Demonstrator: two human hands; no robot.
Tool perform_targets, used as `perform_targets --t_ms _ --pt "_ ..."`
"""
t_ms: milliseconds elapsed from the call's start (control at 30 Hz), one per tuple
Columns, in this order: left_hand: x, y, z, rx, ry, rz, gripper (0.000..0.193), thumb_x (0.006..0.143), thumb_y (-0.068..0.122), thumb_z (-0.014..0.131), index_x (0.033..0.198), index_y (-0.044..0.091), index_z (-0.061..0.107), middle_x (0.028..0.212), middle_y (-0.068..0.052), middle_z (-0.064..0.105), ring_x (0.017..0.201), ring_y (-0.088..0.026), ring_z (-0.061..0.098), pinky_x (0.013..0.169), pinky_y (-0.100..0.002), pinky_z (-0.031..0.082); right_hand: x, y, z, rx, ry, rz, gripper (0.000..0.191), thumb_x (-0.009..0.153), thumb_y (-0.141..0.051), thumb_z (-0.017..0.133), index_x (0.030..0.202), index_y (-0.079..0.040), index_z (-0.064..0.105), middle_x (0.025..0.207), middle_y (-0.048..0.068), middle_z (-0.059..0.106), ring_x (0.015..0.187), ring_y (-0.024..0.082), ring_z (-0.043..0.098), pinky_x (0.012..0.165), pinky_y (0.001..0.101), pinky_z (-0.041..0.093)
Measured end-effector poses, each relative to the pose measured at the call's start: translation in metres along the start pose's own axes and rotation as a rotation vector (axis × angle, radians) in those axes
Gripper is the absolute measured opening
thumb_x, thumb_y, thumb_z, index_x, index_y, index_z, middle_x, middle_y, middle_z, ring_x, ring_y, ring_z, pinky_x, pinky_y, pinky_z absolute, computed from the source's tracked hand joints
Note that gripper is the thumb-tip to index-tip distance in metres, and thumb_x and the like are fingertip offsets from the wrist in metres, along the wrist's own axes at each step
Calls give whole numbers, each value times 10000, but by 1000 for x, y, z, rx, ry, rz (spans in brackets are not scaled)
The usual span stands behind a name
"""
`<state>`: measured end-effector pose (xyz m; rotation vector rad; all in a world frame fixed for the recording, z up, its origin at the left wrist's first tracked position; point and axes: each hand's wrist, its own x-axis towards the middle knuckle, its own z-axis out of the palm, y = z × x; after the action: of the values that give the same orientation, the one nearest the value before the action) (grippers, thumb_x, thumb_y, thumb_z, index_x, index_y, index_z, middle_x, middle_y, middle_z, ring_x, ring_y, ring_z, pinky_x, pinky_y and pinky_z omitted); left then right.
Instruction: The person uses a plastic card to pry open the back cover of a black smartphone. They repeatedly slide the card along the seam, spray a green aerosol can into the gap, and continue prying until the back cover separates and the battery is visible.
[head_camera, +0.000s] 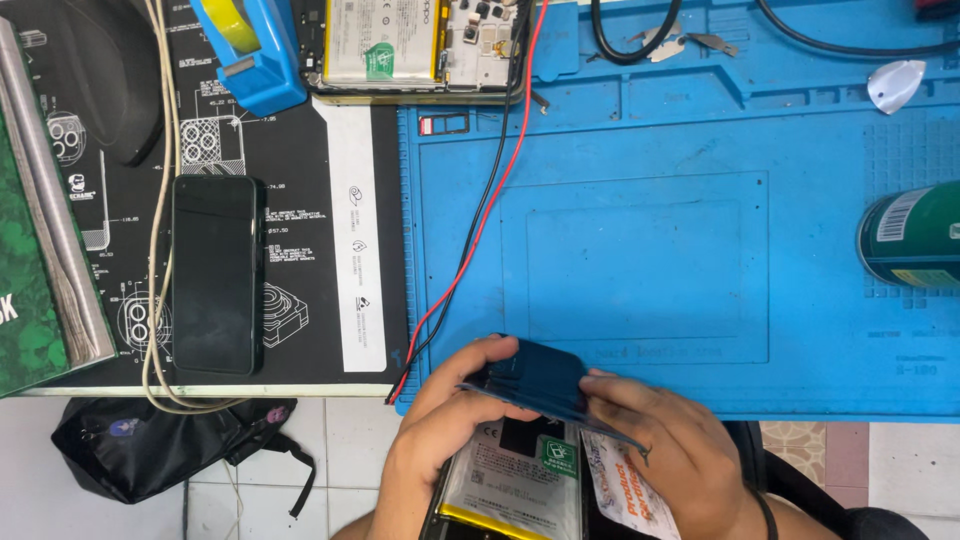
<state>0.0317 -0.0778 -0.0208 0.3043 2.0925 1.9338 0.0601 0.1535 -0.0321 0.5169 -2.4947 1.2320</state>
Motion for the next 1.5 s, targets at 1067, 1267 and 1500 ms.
perform_targets --t_ms 1067,1267,1500 --pt "-6 14 -12 142 -51 64 122 850 102 726 926 8 714 1465 -244 610 1508 -410 487 1230 -525 388 9 -4 -4 32 9 -37 254 835 -35 729 1057 70 663 1183 198 699 1061 306 754 883 356 635" --pt "-1 28 -12 147 -44 45 182 868 117 702 814 -38 623 1473 -296 545 1475 -441 482 1197 -557 390 15 -11 -6 -151 -14 -125 161 825 -9 771 879 78 647 1094 229 720 912 283 760 838 366 643" --pt "0 19 -9 116 40 -156 129 896 -64 562 964 -95 668 1469 -269 567 1463 -392 492 1151 -497 392 22 -19 -4 -172 -41 -42 133 843 -33 758 853 34 643 1085 194 723 975 302 762 855 372 636"
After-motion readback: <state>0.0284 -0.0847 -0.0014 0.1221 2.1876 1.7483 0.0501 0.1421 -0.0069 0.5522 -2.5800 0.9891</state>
